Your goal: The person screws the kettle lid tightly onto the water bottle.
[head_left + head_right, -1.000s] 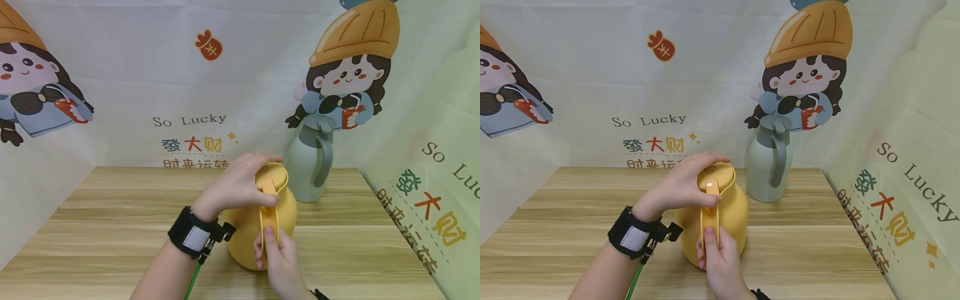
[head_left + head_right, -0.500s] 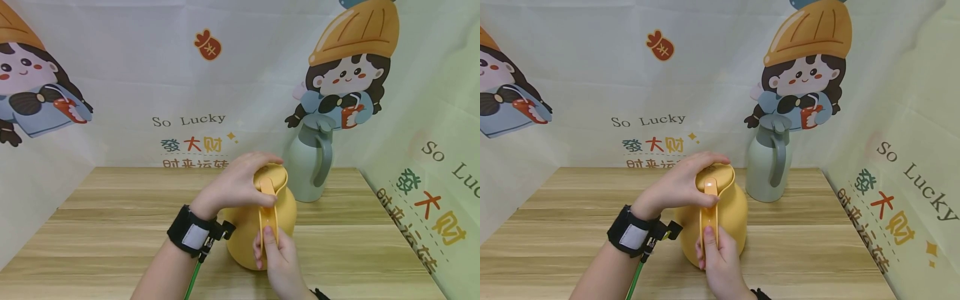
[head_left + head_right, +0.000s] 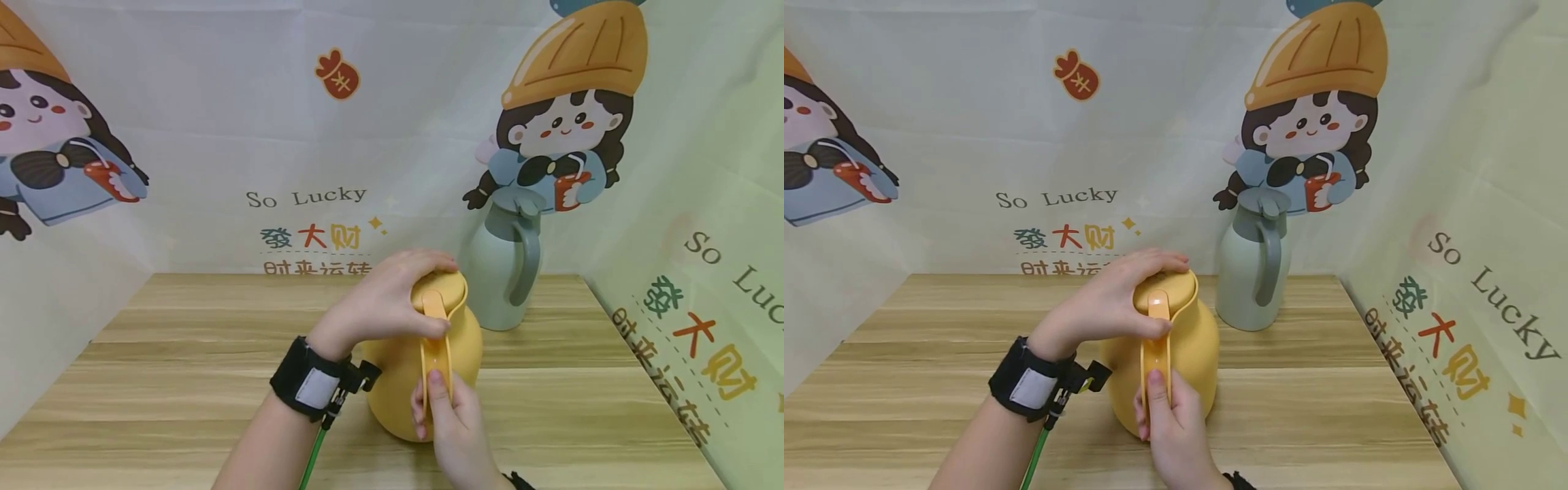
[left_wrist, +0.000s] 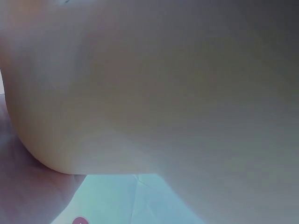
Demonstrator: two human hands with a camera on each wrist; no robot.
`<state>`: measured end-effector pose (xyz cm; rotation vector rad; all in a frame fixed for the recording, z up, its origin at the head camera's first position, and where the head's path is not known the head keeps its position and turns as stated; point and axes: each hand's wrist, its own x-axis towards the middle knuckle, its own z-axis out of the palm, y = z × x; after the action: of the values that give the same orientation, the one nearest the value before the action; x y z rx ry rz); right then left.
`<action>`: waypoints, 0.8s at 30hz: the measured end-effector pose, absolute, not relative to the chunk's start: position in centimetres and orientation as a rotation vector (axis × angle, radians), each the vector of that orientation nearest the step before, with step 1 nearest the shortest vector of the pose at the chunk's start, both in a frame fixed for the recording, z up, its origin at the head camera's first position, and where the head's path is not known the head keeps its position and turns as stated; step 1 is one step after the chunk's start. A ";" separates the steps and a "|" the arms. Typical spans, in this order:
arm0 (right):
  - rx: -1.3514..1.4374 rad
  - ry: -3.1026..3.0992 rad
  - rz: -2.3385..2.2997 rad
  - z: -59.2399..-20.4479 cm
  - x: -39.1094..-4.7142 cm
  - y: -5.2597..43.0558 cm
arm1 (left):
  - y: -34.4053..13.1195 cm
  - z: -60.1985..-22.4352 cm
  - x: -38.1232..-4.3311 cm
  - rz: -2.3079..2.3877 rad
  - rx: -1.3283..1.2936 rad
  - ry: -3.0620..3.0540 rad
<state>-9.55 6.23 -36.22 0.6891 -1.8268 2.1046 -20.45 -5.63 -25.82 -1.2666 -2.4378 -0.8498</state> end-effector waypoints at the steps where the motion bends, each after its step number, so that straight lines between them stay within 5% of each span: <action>1: 0.689 -1.826 2.107 -36.2 -9.6 6.2 | -5.7 -25.8 -20.4 -0.847 -1.263 -2.440; 14: 0.696 -1.797 2.108 -36.3 -9.5 6.0 | -6.2 -26.6 -20.7 -0.938 -1.295 -2.373; 24: 0.719 -1.782 2.055 -36.5 -9.7 6.0 | -7.8 -28.0 -21.1 -1.498 -1.213 -2.127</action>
<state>-9.71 6.01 -36.54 0.7185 -1.7825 2.0546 -21.11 -7.77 -27.97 -1.2133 -2.1265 -1.4982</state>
